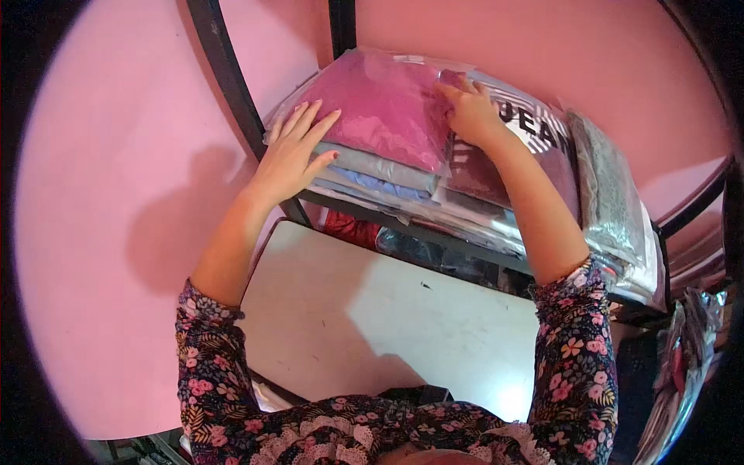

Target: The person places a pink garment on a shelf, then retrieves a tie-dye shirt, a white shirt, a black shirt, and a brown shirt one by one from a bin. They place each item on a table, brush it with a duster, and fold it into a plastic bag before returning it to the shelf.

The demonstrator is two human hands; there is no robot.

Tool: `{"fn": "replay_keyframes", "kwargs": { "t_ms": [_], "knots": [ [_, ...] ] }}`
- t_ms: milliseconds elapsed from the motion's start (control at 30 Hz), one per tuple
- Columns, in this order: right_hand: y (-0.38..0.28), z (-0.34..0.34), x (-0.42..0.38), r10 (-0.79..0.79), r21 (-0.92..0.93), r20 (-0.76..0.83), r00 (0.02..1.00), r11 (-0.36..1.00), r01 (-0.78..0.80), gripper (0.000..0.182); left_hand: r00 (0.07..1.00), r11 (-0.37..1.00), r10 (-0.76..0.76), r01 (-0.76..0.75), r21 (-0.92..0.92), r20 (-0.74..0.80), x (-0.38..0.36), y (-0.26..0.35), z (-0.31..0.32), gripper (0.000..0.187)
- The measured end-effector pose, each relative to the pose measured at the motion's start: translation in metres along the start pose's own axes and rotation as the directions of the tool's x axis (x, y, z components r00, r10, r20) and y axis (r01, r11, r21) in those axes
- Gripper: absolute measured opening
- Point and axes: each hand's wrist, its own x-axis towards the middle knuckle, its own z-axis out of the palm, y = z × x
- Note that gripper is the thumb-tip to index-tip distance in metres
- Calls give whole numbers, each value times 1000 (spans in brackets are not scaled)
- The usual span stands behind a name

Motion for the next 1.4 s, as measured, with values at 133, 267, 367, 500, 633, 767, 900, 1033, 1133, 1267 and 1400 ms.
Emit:
{"fn": "replay_keyframes", "kwargs": {
  "t_ms": [133, 267, 367, 500, 633, 767, 900, 1033, 1133, 1267, 1400],
  "knots": [
    [17, -37, -62, -96, 144, -427, 899, 975, 172, 50, 999, 995, -54, 54, -80, 0, -45, 31, -9, 58],
    [36, -74, -174, 44, 312, -441, 897, 944, 107, 38, 955, 936, -154, 224, -273, 254, -120, 77, 15, 58],
    [65, -61, -274, 221, 392, -339, 914, 917, -76, 33, 885, 871, -222, 368, -324, 410, -194, 116, 56, 59],
    [104, -5, -424, 443, 355, -78, 893, 849, -391, 35, 690, 751, -290, 594, -289, 664, -286, 179, 97, 65],
    [110, 48, -567, 546, 125, 139, 826, 818, -561, 46, 559, 795, -404, 606, -25, 724, -357, 246, 118, 76],
    [75, 62, -650, 539, -95, 164, 826, 843, -530, 49, 590, 756, -547, 652, 49, 595, -380, 289, 127, 77],
    [78, 62, -657, 520, -25, 194, 832, 851, -525, 50, 606, 707, -630, 707, 34, 487, -389, 304, 136, 74],
    [79, 62, -657, 449, -6, 198, 871, 889, -457, 49, 552, 632, -691, 775, 19, 467, -381, 319, 128, 70],
    [87, 70, -662, 438, -39, 132, 890, 899, -436, 51, 527, 616, -714, 785, 56, 462, -393, 349, 127, 71],
    [102, 73, -667, 413, -90, 200, 889, 911, -403, 52, 553, 650, -689, 757, 62, 467, -425, 405, 105, 69],
    [104, 84, -668, 400, -137, 205, 893, 915, -379, 54, 578, 610, -607, 779, -146, 546, -470, 434, 65, 68]
  ]
}}
